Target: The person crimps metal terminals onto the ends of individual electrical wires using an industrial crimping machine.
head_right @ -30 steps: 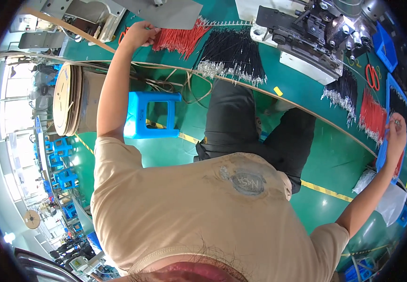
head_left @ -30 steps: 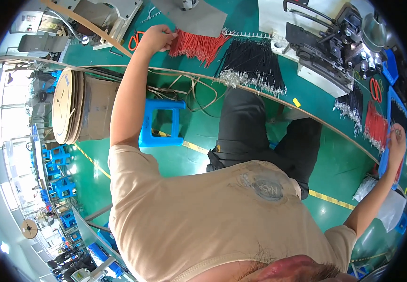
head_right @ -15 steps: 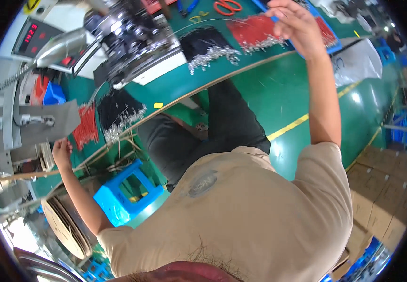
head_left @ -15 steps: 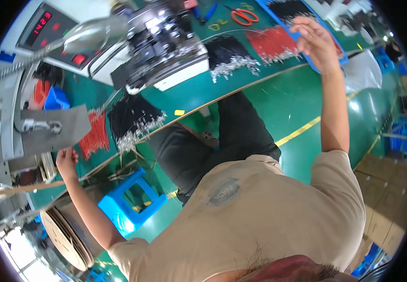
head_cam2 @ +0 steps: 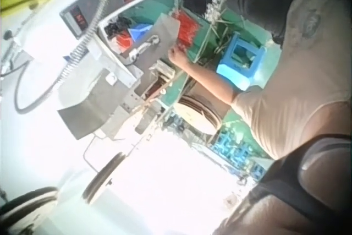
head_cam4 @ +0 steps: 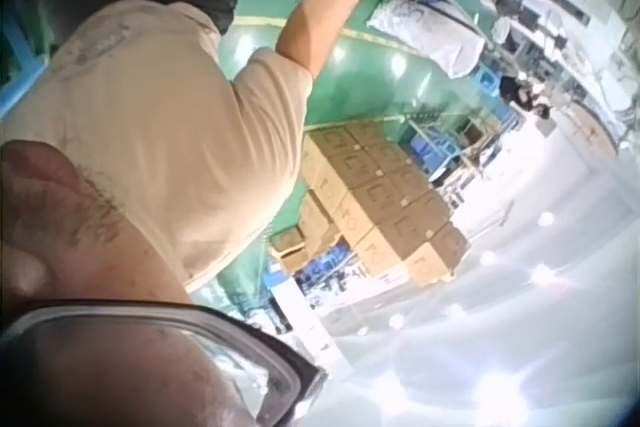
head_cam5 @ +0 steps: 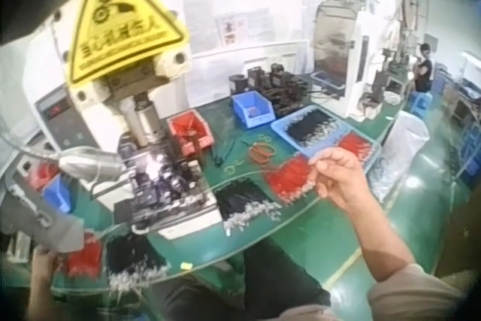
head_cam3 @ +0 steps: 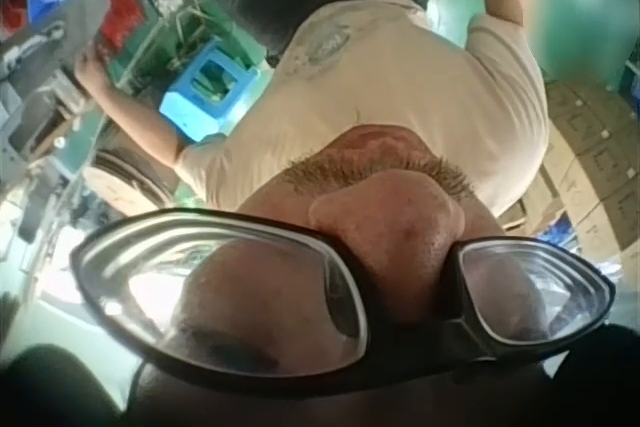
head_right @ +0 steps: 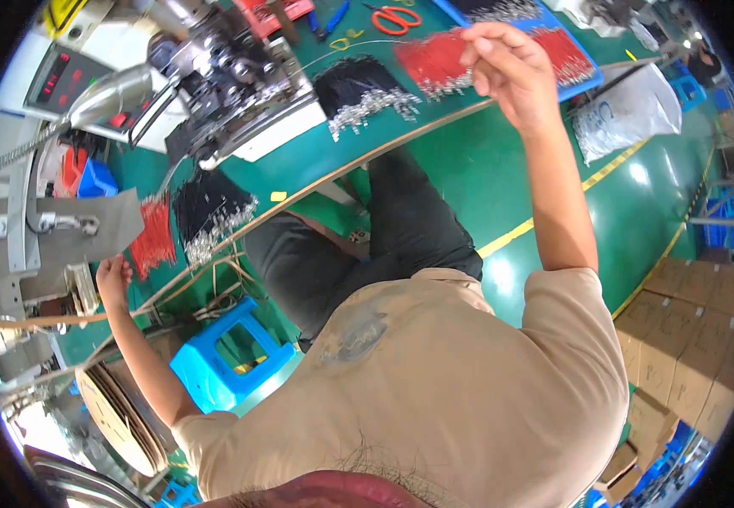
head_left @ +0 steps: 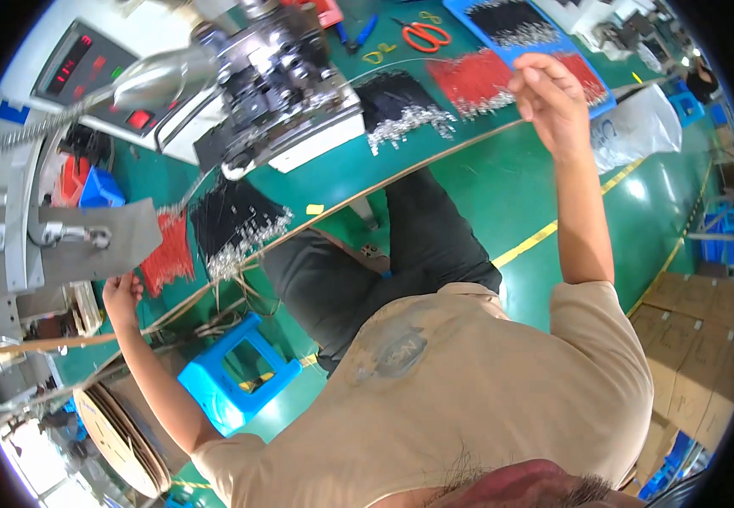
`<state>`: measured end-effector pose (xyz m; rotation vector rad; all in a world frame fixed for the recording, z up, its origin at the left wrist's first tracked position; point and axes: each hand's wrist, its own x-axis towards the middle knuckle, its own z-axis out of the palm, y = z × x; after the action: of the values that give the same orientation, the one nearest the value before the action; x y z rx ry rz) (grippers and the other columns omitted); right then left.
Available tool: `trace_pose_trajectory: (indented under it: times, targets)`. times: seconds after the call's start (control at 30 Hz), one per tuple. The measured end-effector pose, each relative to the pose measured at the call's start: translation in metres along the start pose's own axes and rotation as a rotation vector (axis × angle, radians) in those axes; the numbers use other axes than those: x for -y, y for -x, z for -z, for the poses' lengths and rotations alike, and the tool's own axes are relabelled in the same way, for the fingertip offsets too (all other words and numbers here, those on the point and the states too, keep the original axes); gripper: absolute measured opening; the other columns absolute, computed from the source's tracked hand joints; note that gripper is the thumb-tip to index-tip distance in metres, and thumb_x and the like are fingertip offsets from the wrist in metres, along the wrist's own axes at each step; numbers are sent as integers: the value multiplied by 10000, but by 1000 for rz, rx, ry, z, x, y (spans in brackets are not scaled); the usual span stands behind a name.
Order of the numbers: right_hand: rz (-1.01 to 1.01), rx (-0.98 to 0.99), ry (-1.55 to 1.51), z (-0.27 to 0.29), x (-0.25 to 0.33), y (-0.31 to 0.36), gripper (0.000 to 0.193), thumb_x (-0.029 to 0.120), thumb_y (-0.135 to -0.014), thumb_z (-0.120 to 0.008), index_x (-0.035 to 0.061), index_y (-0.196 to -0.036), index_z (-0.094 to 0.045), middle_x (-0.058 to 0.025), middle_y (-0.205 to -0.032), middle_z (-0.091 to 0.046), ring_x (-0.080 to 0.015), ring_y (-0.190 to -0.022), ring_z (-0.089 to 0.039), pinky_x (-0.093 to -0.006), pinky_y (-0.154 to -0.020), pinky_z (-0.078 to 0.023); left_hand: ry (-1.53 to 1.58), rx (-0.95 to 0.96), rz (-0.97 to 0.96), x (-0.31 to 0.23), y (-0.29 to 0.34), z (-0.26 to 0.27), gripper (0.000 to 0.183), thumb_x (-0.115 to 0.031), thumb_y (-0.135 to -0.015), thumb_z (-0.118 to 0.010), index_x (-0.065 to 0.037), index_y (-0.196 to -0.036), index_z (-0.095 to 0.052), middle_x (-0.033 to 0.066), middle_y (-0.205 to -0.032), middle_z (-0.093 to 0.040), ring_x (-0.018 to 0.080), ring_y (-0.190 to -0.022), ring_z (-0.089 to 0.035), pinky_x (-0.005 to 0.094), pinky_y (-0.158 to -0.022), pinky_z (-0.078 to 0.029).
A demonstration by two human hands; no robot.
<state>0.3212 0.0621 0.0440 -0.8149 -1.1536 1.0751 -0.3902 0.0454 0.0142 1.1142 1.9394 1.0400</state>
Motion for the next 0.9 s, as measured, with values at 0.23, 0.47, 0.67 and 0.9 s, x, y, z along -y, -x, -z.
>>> trace_pose_trajectory:
  times: [0.23, 0.47, 0.67, 0.9]
  targets:
    - [-88, 99, -163, 37, -6, 10, 458, 301, -917, -455, -21, -1242, -454, -213, -1141, -577, -181, -780, -587, -235, -625, -444, 75, -153, -127, -24, 26, -17, 181, -183, -854, -646, -4, -846, -626, -3, -665, -536, 65, -551, -494, 194, -517, -434]
    - [-44, 126, 150, 45, -37, 14, 410, 230, -885, -612, -33, -1183, -511, -135, -991, -625, -135, -715, -537, -226, -662, -428, 776, -201, -186, -45, 113, -47, 109, -85, -887, -572, 16, -920, -595, 105, -834, -645, 150, -677, -604, 231, -595, -482]
    - [-188, 205, 182, -125, -35, 57, 194, 64, -871, -572, -42, -1026, -622, -95, -879, -650, -191, -904, -626, -301, -820, -478, 1252, 196, -104, -78, 197, -184, 83, -83, -897, -560, -44, -965, -588, 121, -866, -647, 169, -671, -611, 251, -569, -483]
    - [-89, 242, -96, -185, -59, 86, 101, -27, -815, -644, -35, -913, -662, -103, -905, -669, -138, -783, -612, -234, -702, -485, 1509, 460, 52, -100, 227, -285, 109, -124, -883, -612, -51, -964, -618, 53, -851, -597, 141, -763, -543, 289, -744, -451]
